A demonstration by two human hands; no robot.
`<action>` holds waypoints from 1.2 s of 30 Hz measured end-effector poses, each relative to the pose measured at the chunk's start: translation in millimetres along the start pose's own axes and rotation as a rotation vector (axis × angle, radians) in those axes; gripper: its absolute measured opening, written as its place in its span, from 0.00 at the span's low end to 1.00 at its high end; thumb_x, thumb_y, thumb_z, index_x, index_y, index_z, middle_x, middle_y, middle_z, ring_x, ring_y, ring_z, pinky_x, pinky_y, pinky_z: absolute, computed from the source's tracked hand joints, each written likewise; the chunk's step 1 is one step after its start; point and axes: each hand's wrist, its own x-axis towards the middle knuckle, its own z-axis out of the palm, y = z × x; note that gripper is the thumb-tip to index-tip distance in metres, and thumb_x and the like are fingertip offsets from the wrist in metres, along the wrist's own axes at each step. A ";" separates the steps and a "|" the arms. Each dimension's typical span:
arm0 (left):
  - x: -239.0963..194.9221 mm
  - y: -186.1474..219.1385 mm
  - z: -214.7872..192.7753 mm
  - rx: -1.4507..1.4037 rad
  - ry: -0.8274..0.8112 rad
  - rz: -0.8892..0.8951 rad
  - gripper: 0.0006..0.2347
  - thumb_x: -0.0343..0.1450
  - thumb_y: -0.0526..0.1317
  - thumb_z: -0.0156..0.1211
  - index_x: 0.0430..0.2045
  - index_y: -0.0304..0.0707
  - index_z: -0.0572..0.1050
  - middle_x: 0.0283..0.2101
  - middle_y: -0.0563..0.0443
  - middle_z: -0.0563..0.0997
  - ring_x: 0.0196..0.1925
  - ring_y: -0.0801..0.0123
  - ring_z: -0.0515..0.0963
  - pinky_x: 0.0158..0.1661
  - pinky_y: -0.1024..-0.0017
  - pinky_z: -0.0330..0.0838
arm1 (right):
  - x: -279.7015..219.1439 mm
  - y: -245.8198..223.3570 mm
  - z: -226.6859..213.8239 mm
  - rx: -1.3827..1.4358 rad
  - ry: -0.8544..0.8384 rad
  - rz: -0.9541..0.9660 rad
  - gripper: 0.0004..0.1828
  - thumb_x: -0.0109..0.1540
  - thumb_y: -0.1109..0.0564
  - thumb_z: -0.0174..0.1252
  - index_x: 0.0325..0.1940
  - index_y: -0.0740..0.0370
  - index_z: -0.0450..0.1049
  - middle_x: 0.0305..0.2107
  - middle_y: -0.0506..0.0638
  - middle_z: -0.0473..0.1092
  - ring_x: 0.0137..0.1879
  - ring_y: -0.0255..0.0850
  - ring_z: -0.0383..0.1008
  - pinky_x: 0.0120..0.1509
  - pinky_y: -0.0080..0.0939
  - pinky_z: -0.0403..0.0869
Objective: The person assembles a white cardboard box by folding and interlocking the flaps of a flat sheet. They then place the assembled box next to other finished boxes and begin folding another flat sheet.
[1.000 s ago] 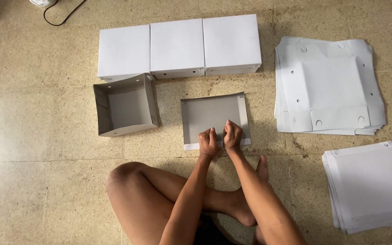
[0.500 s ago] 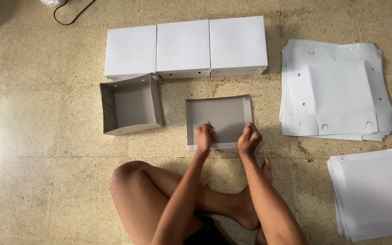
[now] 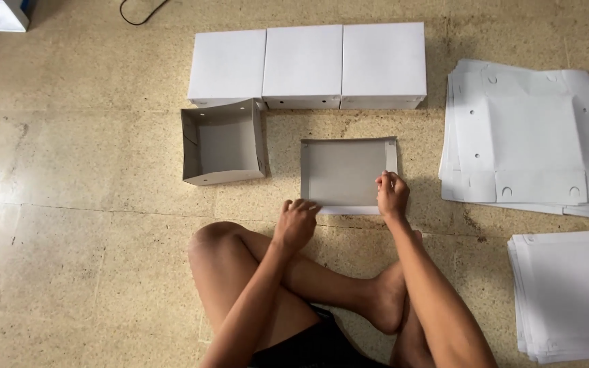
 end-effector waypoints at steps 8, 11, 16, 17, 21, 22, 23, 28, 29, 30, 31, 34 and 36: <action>11.4 -17.3 44.3 -0.129 0.054 -0.238 0.08 0.66 0.39 0.64 0.35 0.55 0.84 0.42 0.54 0.70 0.48 0.61 0.72 0.51 0.61 0.68 | -11.7 -15.6 -60.8 -0.483 -0.321 -0.256 0.21 0.51 0.52 0.70 0.47 0.56 0.79 0.38 0.55 0.74 0.49 0.53 0.76 0.57 0.55 0.73; 17.8 -17.8 33.1 -0.330 0.019 -0.412 0.11 0.65 0.39 0.66 0.42 0.50 0.80 0.45 0.51 0.68 0.50 0.54 0.73 0.50 0.58 0.71 | -6.9 -2.7 -59.3 -0.526 -0.352 -0.304 0.27 0.49 0.48 0.72 0.51 0.54 0.78 0.41 0.54 0.73 0.51 0.53 0.74 0.60 0.58 0.71; 25.4 -17.2 31.8 -0.552 -0.001 -0.611 0.24 0.66 0.38 0.67 0.57 0.40 0.69 0.50 0.40 0.68 0.54 0.42 0.75 0.53 0.51 0.71 | -12.5 -10.6 -52.2 -0.543 -0.256 -0.308 0.29 0.50 0.47 0.74 0.53 0.53 0.77 0.42 0.52 0.71 0.50 0.51 0.73 0.58 0.56 0.71; 27.9 -17.0 31.3 -0.598 0.013 -0.632 0.25 0.66 0.38 0.67 0.58 0.37 0.66 0.50 0.36 0.69 0.53 0.38 0.75 0.52 0.48 0.71 | -12.6 -12.5 -52.0 -0.547 -0.233 -0.289 0.30 0.51 0.46 0.73 0.55 0.55 0.75 0.43 0.52 0.68 0.50 0.52 0.72 0.58 0.58 0.70; 29.7 -18.4 41.7 -0.652 0.090 -0.688 0.20 0.70 0.44 0.61 0.54 0.36 0.67 0.43 0.35 0.73 0.48 0.33 0.77 0.48 0.45 0.72 | -10.4 -3.0 -45.4 -0.575 -0.152 -0.290 0.29 0.58 0.47 0.67 0.60 0.58 0.71 0.48 0.53 0.65 0.50 0.49 0.75 0.56 0.55 0.72; 29.4 -19.4 44.5 -0.653 0.085 -0.690 0.20 0.70 0.44 0.61 0.54 0.36 0.67 0.43 0.35 0.73 0.48 0.33 0.77 0.48 0.45 0.72 | -10.2 -1.5 -44.9 -0.578 -0.155 -0.285 0.29 0.58 0.47 0.67 0.60 0.58 0.71 0.48 0.53 0.65 0.50 0.49 0.75 0.56 0.55 0.72; 29.1 -20.6 47.4 -0.683 0.107 -0.695 0.19 0.70 0.44 0.60 0.53 0.36 0.68 0.40 0.36 0.73 0.46 0.35 0.78 0.47 0.46 0.72 | -10.1 0.1 -44.2 -0.550 -0.139 -0.307 0.28 0.60 0.50 0.65 0.62 0.61 0.69 0.47 0.55 0.65 0.49 0.51 0.74 0.55 0.55 0.72; 31.2 -24.0 59.4 -0.761 0.177 -0.744 0.17 0.68 0.44 0.59 0.49 0.36 0.71 0.37 0.40 0.73 0.43 0.39 0.79 0.44 0.49 0.73 | -12.9 -9.1 -45.0 -0.504 -0.129 -0.315 0.30 0.59 0.57 0.63 0.65 0.65 0.65 0.47 0.58 0.66 0.49 0.52 0.74 0.54 0.54 0.73; 31.4 -24.1 60.4 -0.789 0.205 -0.749 0.17 0.68 0.42 0.59 0.49 0.36 0.71 0.37 0.40 0.72 0.43 0.39 0.78 0.44 0.49 0.72 | -13.1 -14.3 -44.4 -0.421 -0.178 -0.307 0.31 0.61 0.60 0.62 0.67 0.66 0.64 0.49 0.62 0.66 0.52 0.56 0.73 0.56 0.55 0.73; 30.6 -24.0 61.5 -0.816 0.230 -0.754 0.18 0.67 0.41 0.60 0.49 0.36 0.70 0.38 0.40 0.71 0.44 0.39 0.78 0.45 0.50 0.72 | -14.4 -19.0 -43.9 -0.336 -0.225 -0.297 0.31 0.62 0.63 0.60 0.69 0.67 0.62 0.52 0.65 0.66 0.55 0.60 0.72 0.58 0.57 0.73; 31.6 -23.5 59.0 -0.818 0.227 -0.760 0.18 0.67 0.41 0.60 0.49 0.36 0.70 0.38 0.40 0.71 0.44 0.39 0.78 0.45 0.50 0.72 | -13.2 -15.0 -42.4 -0.340 -0.230 -0.294 0.31 0.62 0.63 0.60 0.69 0.67 0.62 0.52 0.65 0.66 0.55 0.60 0.72 0.58 0.57 0.73; 32.6 -23.6 55.9 -0.900 0.250 -0.786 0.20 0.66 0.36 0.58 0.54 0.33 0.68 0.42 0.37 0.69 0.46 0.38 0.77 0.46 0.53 0.74 | -13.8 -7.7 -38.9 -0.306 -0.275 -0.378 0.33 0.59 0.63 0.63 0.69 0.64 0.64 0.56 0.63 0.66 0.55 0.59 0.72 0.57 0.51 0.74; 34.6 -26.7 59.1 -0.921 0.295 -0.782 0.23 0.64 0.31 0.61 0.55 0.31 0.67 0.45 0.36 0.66 0.49 0.35 0.75 0.48 0.54 0.75 | -14.7 -11.0 -36.5 -0.239 -0.271 -0.416 0.35 0.57 0.67 0.63 0.69 0.67 0.64 0.57 0.67 0.63 0.53 0.63 0.72 0.57 0.53 0.76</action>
